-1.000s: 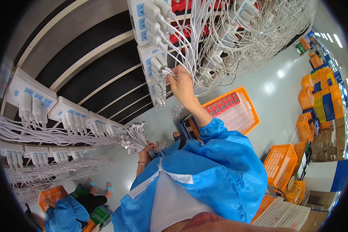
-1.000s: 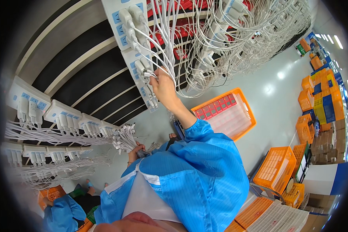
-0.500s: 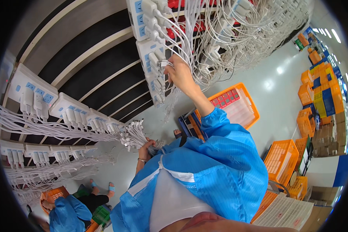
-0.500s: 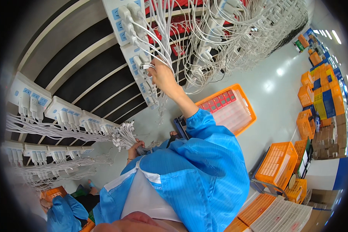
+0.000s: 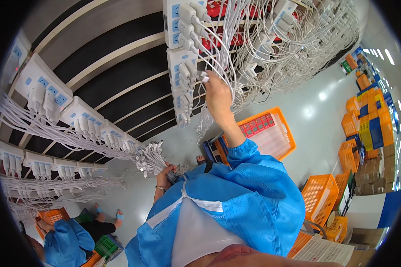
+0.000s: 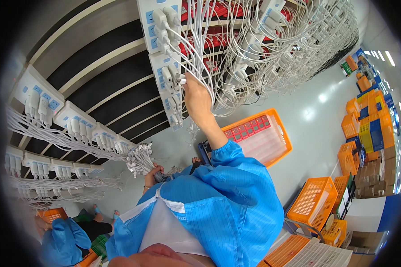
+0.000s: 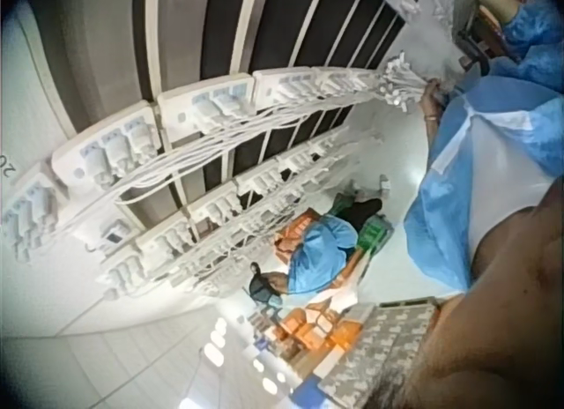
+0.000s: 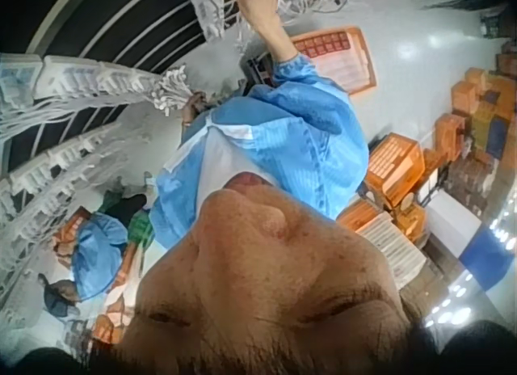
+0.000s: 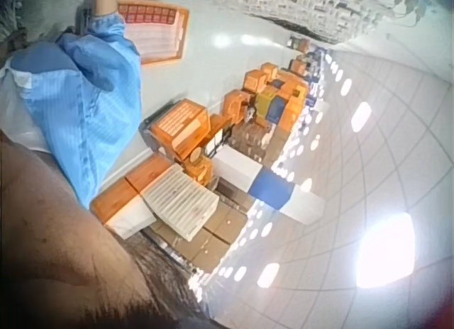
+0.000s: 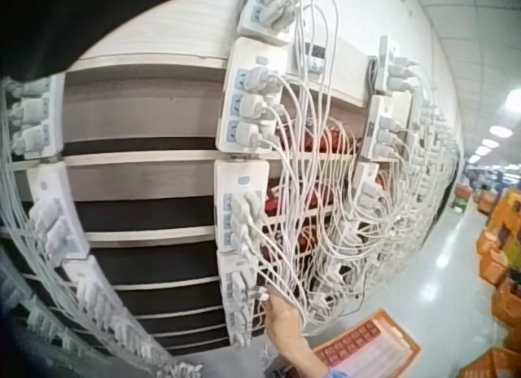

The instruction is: Unplug a large bundle of white cables from power strips on a testing rack and place them into an orange crate.

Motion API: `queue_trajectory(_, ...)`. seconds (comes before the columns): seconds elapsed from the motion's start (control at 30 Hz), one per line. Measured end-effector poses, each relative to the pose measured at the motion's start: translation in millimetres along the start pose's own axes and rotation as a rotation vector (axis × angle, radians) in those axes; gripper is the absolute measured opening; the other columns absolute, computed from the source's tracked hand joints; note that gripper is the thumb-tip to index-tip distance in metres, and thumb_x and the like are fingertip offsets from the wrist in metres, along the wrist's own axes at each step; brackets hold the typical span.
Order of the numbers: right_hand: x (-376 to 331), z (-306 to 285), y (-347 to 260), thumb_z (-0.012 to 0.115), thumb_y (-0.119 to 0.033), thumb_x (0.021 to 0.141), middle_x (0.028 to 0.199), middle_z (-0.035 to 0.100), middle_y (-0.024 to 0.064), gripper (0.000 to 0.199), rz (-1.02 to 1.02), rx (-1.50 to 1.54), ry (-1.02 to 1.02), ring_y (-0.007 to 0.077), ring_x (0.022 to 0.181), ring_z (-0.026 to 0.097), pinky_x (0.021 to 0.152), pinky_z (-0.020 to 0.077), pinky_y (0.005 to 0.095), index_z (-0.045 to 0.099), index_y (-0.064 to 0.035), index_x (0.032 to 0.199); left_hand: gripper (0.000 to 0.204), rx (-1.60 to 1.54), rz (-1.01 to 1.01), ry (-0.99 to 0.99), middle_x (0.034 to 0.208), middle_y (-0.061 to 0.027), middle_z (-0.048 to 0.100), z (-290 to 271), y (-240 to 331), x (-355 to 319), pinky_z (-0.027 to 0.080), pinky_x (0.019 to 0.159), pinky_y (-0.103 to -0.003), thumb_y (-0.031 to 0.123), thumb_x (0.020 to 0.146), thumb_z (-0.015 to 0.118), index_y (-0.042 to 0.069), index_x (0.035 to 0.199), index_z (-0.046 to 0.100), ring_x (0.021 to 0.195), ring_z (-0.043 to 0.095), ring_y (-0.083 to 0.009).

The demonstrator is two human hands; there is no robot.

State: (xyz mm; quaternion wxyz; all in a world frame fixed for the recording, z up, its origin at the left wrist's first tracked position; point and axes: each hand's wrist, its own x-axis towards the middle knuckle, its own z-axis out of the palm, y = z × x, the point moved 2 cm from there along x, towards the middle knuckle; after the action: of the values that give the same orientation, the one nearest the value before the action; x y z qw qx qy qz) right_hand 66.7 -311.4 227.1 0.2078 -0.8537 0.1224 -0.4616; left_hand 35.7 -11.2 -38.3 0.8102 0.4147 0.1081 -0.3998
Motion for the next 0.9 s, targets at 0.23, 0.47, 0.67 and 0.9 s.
queue_trajectory(0.23, -14.7, 21.9, -10.5, 0.057, -0.009, 0.089, 0.058, 0.06, 0.0124, 0.008, 0.201, 0.264, -0.178, 0.0327, 0.053, 0.061, 0.049, 0.0453, 0.0406, 0.054, -0.0024, 0.086, 0.022, 0.062, -0.01, -0.006, 0.076, -0.0119, 0.061, 2.3, 2.0, 6.3, 0.046, 0.067, -0.03, -0.003, 0.074, 0.06, 0.006, 0.09, 0.048, 0.068, 0.057, -0.0207)
queue_trajectory(0.47, -13.2, 39.3, 11.6, 0.057, -0.021, 0.092, 0.05, 0.057, 0.0114, 0.032, 0.507, 0.412, -0.276, 0.0261, 0.045, 0.058, 0.045, 0.0416, 0.0352, 0.056, -0.0009, 0.068, 0.021, 0.065, -0.026, -0.031, 0.074, -0.0123, 0.061, 3.1, 1.7, 14.2, 0.046, 0.067, -0.03, -0.003, 0.075, 0.059, 0.005, 0.09, 0.048, 0.067, 0.057, -0.0205)
queue_trajectory(0.67, -11.1, 41.3, 13.0, 0.059, -0.024, 0.09, 0.05, 0.055, 0.013, 0.033, 0.446, 0.253, -0.32, 0.0302, 0.045, 0.057, 0.047, 0.0418, 0.0385, 0.059, -0.0018, 0.066, 0.02, 0.083, -0.037, -0.038, 0.073, -0.0124, 0.061, 4.2, 5.0, 16.2, 0.045, 0.066, -0.03, -0.003, 0.075, 0.059, 0.005, 0.089, 0.048, 0.067, 0.056, -0.0205)
queue_trajectory(0.9, 4.8, 35.7, -15.3, 0.06, -0.02, 0.086, 0.057, 0.058, 0.0209, 0.029, 0.183, -0.14, -0.239, 0.0391, 0.056, 0.06, 0.055, 0.0469, 0.0472, 0.06, 0.0004, 0.066, 0.02, 0.091, -0.066, -0.021, 0.074, -0.013, 0.06, 2.3, 5.9, 15.7, 0.044, 0.067, -0.03, -0.002, 0.075, 0.059, 0.006, 0.09, 0.048, 0.067, 0.055, -0.0209)
